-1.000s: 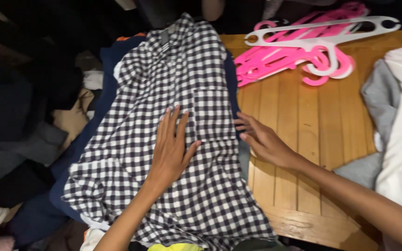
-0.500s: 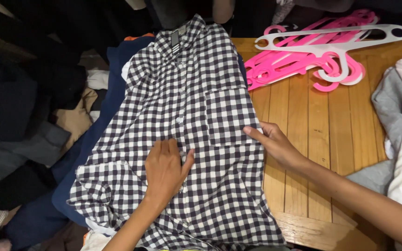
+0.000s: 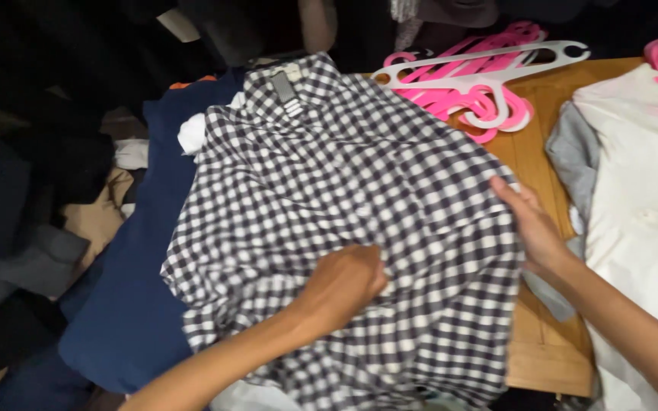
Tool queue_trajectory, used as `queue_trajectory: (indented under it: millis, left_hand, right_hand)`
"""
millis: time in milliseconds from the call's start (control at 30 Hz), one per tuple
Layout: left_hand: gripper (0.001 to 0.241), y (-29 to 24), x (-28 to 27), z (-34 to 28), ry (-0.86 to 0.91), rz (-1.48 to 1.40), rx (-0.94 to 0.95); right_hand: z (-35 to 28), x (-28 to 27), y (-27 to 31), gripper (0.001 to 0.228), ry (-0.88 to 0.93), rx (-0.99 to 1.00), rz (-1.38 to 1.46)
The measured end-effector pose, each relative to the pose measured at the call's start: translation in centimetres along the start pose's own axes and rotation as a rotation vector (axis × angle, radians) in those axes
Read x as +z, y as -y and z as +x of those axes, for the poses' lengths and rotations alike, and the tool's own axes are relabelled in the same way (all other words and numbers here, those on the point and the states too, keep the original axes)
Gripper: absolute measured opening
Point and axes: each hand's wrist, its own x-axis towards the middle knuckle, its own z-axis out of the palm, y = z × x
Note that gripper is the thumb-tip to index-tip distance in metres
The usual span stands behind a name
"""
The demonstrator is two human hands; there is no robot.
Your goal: The person places a white t-shirt onto a pink hanger and smooths it out. They then pick up a black and white checkered shirt, button it up, and place it onto a white hanger.
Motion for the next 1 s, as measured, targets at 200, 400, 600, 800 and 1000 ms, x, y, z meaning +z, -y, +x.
queue_trajectory:
  millis: [200,400,600,800,1000]
  left_hand:
    - [0.020,-6.8,5.6,5.0,0.194,-0.102,0.220]
    - [0.026,-12.4,7.7,6.0,0.518,-0.223,0.431]
    - [0.035,-13.5,2.7,4.9,0.718,-0.173,0.324]
    - [0.039,-6.7,0.4,8.0,0.061,-0.128,-0.104]
    - [0.057,4.8,3.0,10.7,-0.441,0.283,0.097]
  right_hand:
    - [-0.7,-11.7,-0.1,0.025,-0.063,-0.171,-0.068]
    - [-3.3,-23.3,-0.4,0.019,-0.125,-0.104,-0.427]
    - [-3.0,-24.8,0.7,0.038,0.110,0.136,-1.284]
    - [0.3,-16.7,4.9,0.040,0.038,-0.277,-1.372]
    - [9.2,-9.9,2.8,0.032,0.190,-0.838,-1.192]
